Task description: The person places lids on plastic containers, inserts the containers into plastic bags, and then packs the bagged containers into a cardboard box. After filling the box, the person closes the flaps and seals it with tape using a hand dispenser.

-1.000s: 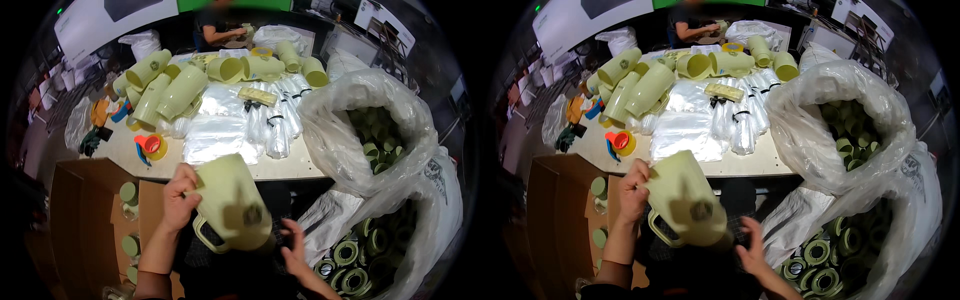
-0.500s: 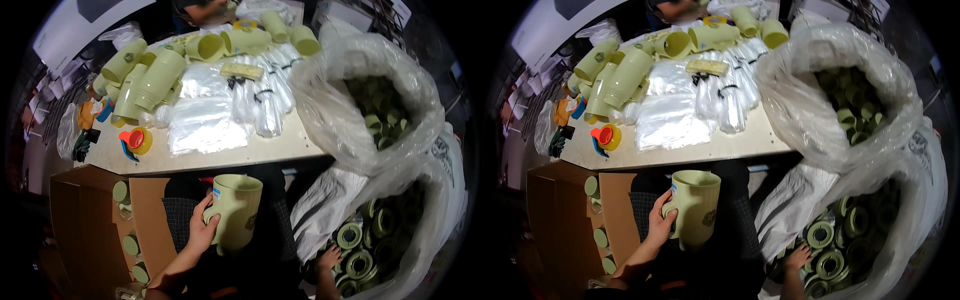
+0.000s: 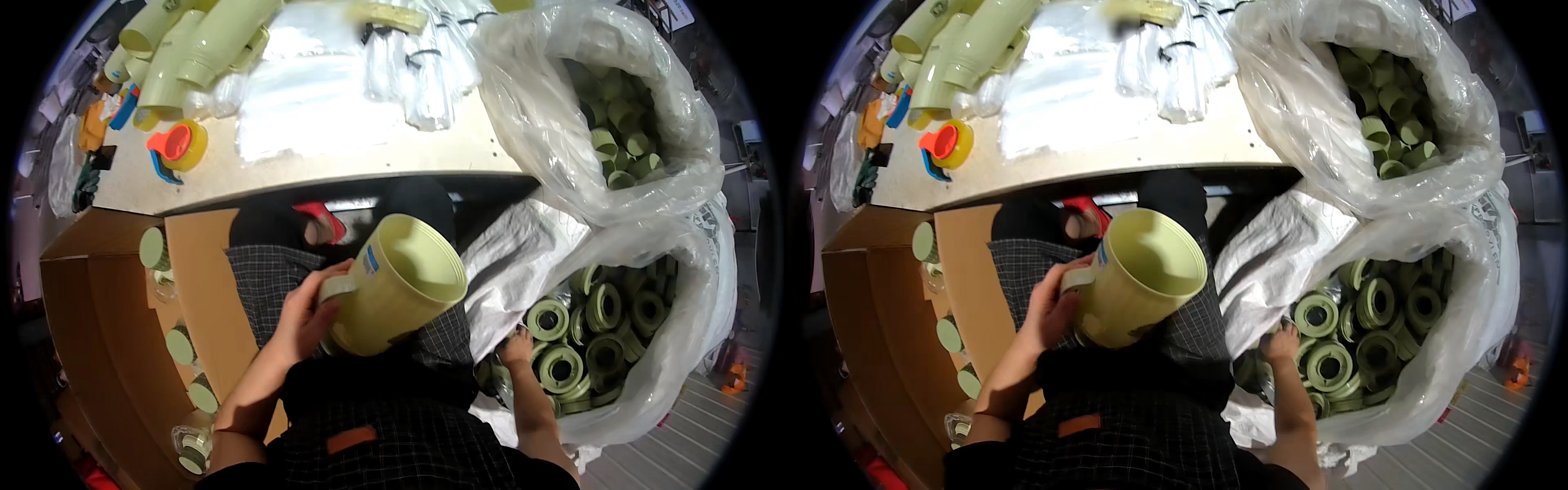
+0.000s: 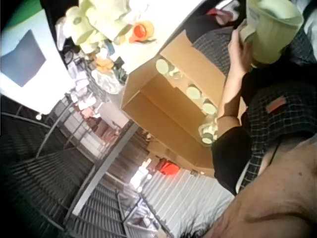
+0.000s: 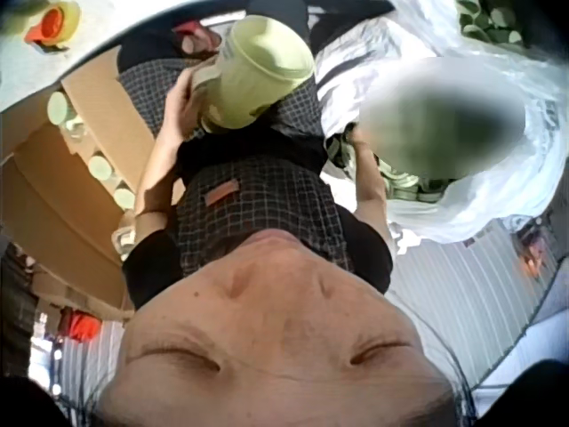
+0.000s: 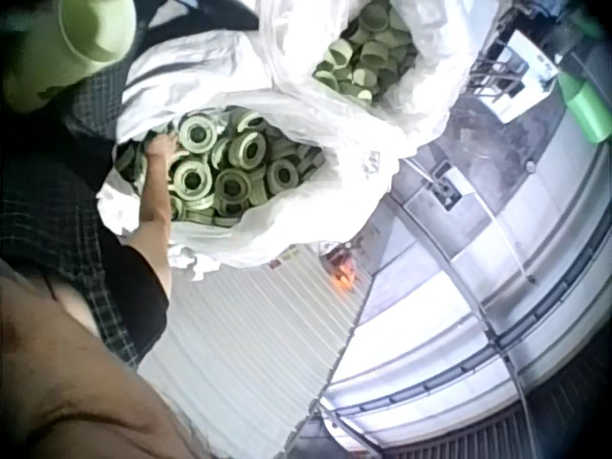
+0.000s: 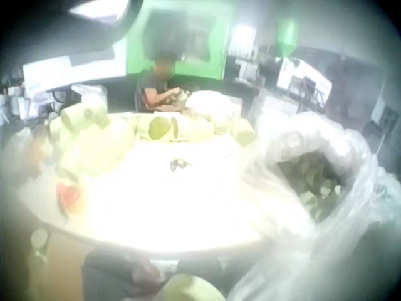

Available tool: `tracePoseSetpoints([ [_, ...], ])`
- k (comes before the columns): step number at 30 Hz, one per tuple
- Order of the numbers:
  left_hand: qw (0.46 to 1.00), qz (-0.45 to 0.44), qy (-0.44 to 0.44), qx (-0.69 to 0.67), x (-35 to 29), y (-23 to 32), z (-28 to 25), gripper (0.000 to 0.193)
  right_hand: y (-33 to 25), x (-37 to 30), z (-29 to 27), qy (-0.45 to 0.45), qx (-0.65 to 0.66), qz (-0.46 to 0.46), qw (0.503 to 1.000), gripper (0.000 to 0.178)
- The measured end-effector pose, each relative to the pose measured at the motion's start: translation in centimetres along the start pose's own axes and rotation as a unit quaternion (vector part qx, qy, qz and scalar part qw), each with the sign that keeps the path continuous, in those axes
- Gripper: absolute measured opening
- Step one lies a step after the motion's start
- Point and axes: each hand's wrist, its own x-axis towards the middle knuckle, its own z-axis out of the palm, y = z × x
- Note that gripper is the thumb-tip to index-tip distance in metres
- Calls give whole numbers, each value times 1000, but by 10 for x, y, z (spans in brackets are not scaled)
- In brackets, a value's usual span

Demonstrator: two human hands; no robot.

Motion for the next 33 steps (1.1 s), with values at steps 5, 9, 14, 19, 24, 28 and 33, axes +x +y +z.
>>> tracePoseSetpoints([
  [5,995,18,58,78,-10,-22,-5,38,-4,26,-9,15,87,56,994,59],
  [9,995,-68,69,6,-9,-31,-9,37,13,3,-35,55,235,133,961,60],
  [14,996,-68,44,46,-3,-26,-7,38,16,-3,-33,100,79,70,989,55],
  [19,992,-67,28,103,-1,-12,-4,38,7,19,-29,4,8,45,999,54],
  [24,992,-42,54,103,-5,-18,-5,37,-3,21,-60,-47,-42,-23,998,59],
  [28,996,42,27,69,5,-15,3,42,12,23,-58,-139,70,-38,987,75],
  [33,999,-19,-6,-30,4,-13,-4,37,26,9,-117,-239,-12,-63,969,56],
])
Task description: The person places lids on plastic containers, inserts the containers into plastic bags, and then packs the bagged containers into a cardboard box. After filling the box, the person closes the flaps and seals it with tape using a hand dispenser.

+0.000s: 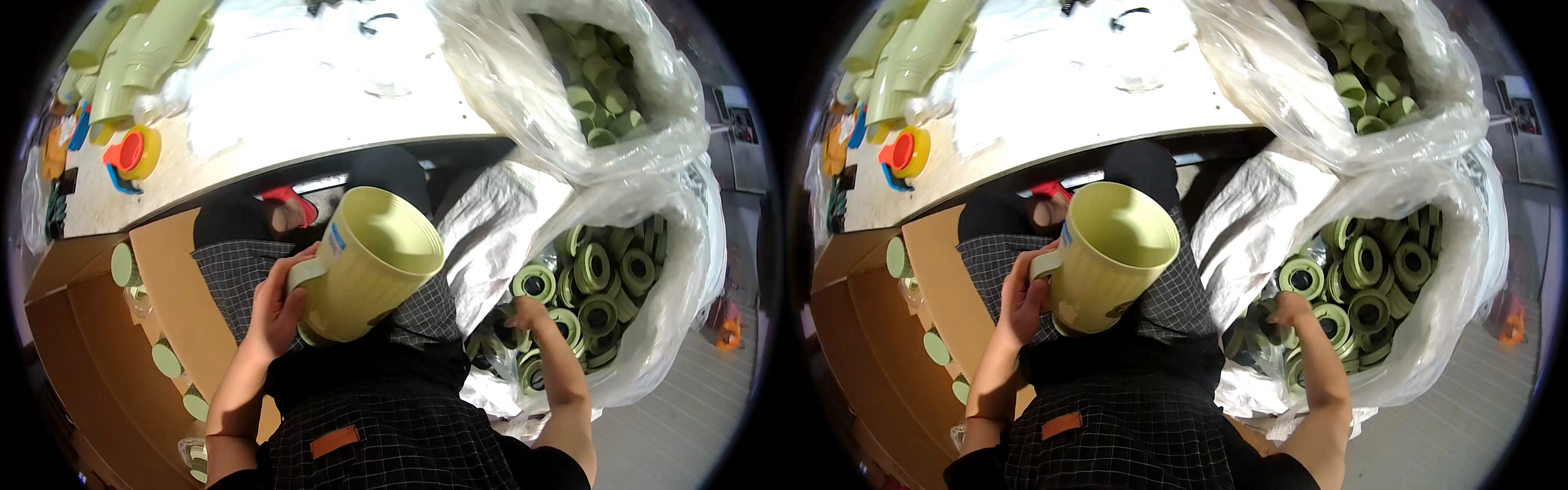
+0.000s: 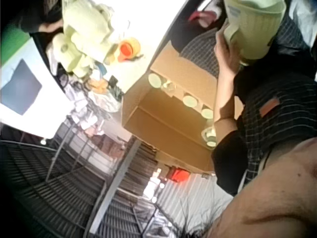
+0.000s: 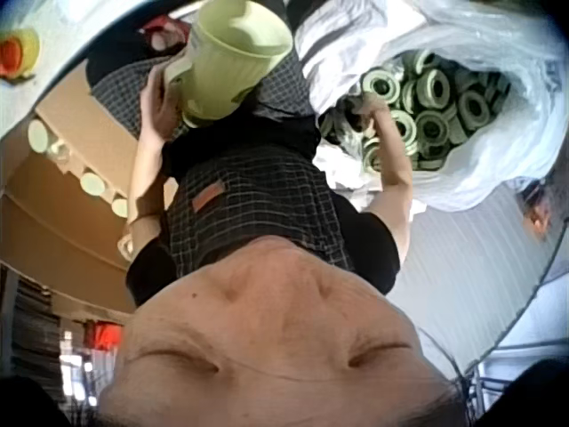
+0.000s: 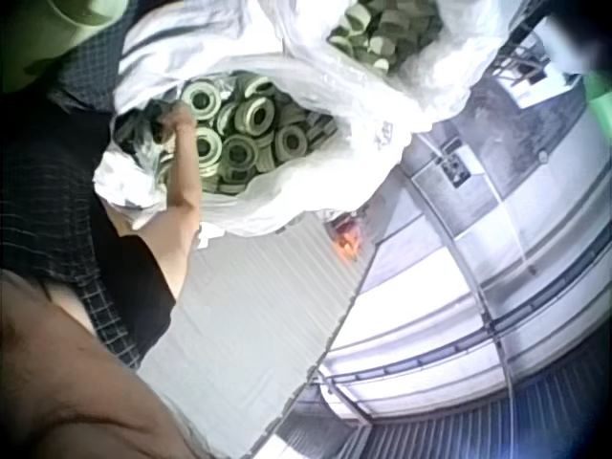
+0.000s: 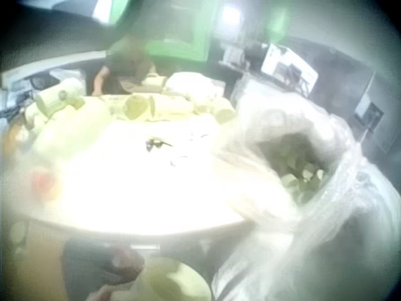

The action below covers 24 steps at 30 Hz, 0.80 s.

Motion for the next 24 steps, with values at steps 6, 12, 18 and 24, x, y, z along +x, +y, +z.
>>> tracePoseSetpoints([
  [6,999,41,-15,-17,-6,-6,-8,39,-80,-105,-169,267,377,-271,844,30],
  [12,998,47,-50,-15,-11,7,0,35,-230,-117,-197,409,146,-587,683,84],
  [18,995,33,-32,-90,-21,-2,-14,35,-230,-121,-174,435,152,-637,619,66],
  [24,998,58,-25,-10,-28,5,-10,34,-240,-126,-166,447,136,-644,605,63],
])
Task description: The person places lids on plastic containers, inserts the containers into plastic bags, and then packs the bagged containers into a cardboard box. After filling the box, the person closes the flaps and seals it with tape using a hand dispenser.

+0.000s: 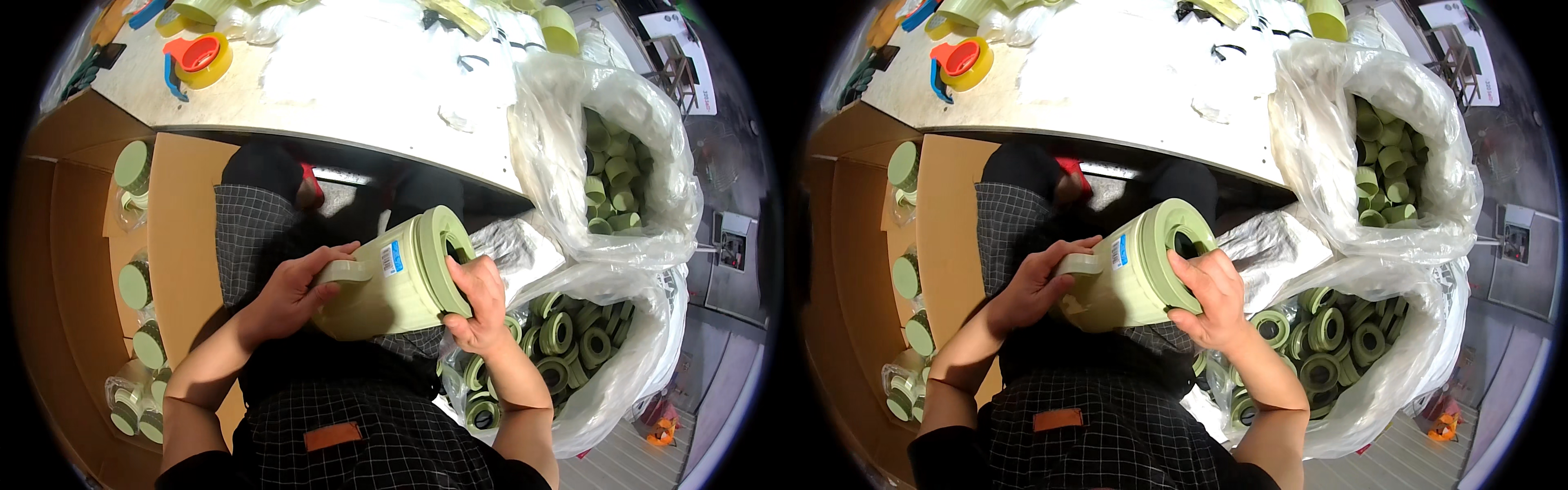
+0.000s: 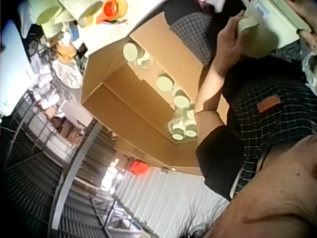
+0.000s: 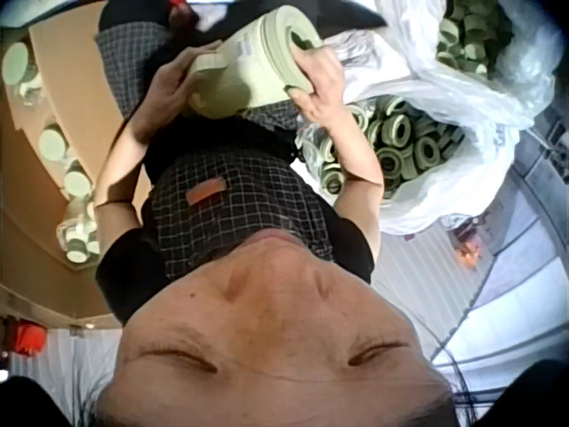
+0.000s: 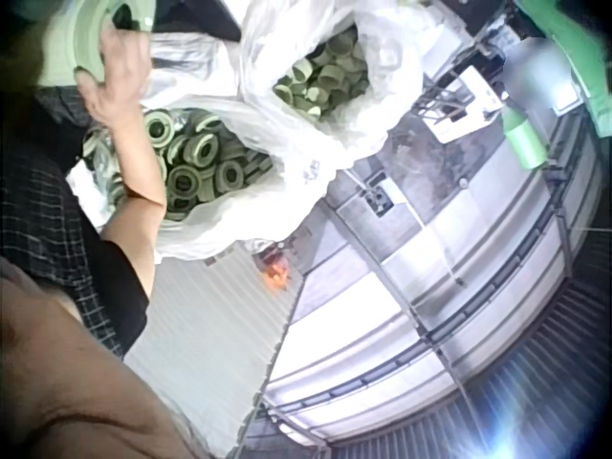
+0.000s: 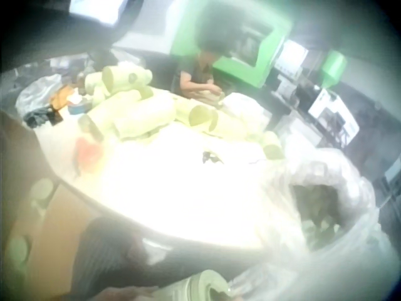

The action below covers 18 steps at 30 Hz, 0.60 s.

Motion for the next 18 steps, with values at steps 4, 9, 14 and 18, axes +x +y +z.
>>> tracePoseSetpoints([
  [4,1000,12,20,19,-4,-7,4,36,-7,-2,3,1,23,16,1000,57],
  [9,949,-10,51,310,-25,23,62,51,-1,8,0,-10,46,180,983,51],
  [14,966,1,37,255,-14,8,42,52,-1,24,5,-20,70,227,971,43],
  [18,952,68,84,287,-21,3,40,47,-15,13,5,-29,9,178,983,48],
])
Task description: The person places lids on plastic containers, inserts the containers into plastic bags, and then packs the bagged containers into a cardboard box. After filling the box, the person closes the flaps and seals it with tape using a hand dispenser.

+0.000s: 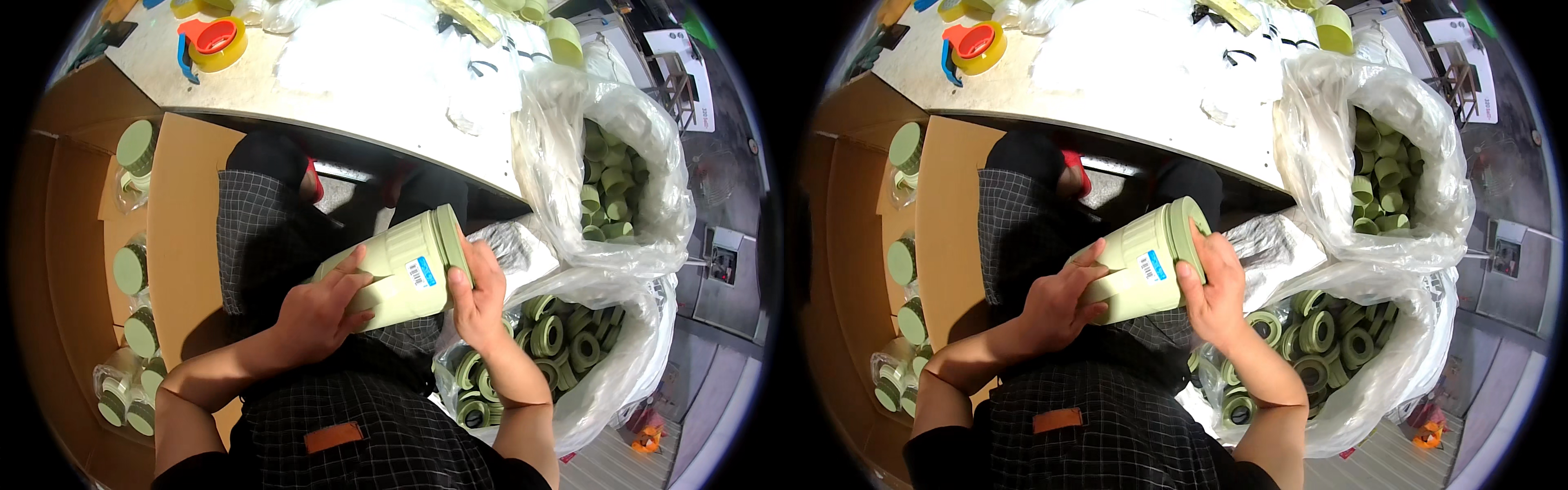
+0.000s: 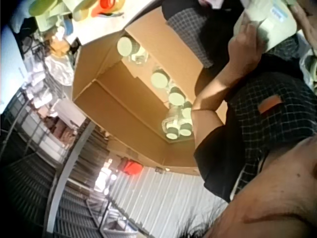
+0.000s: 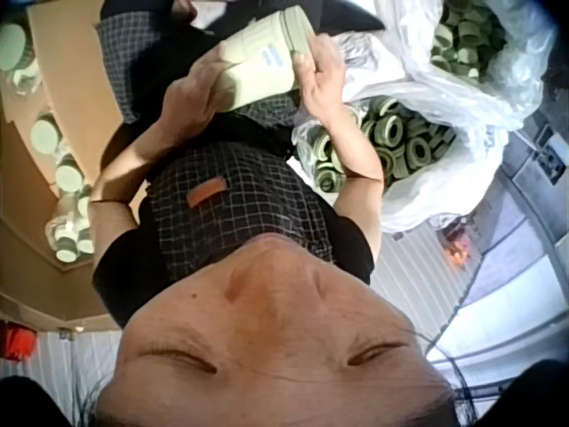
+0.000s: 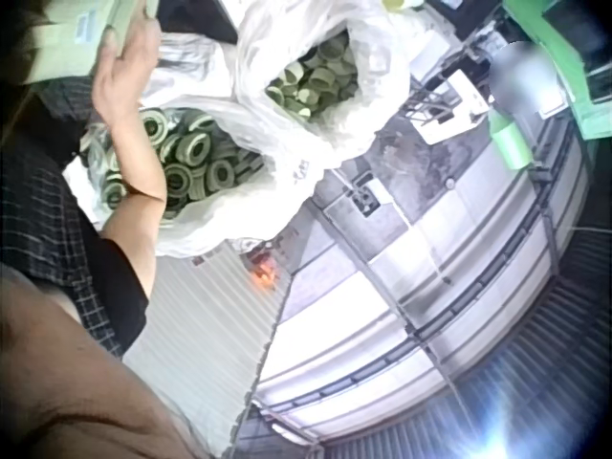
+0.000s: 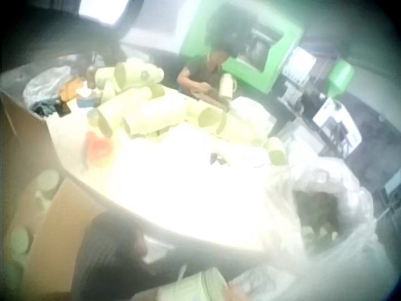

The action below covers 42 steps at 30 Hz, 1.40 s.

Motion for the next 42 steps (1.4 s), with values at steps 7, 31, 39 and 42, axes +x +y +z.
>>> tracePoseSetpoints([
  [7,929,-37,-77,-359,24,-78,-12,48,-20,-29,3,-17,-48,-278,959,59],
  [31,977,-108,-96,-157,129,-63,33,35,53,20,-23,6,65,81,995,44],
  [39,967,41,137,210,262,-110,-40,9,77,38,-12,-151,297,160,929,66],
  [42,960,-11,151,237,289,-153,-30,12,86,55,-11,-127,306,93,939,46],
])
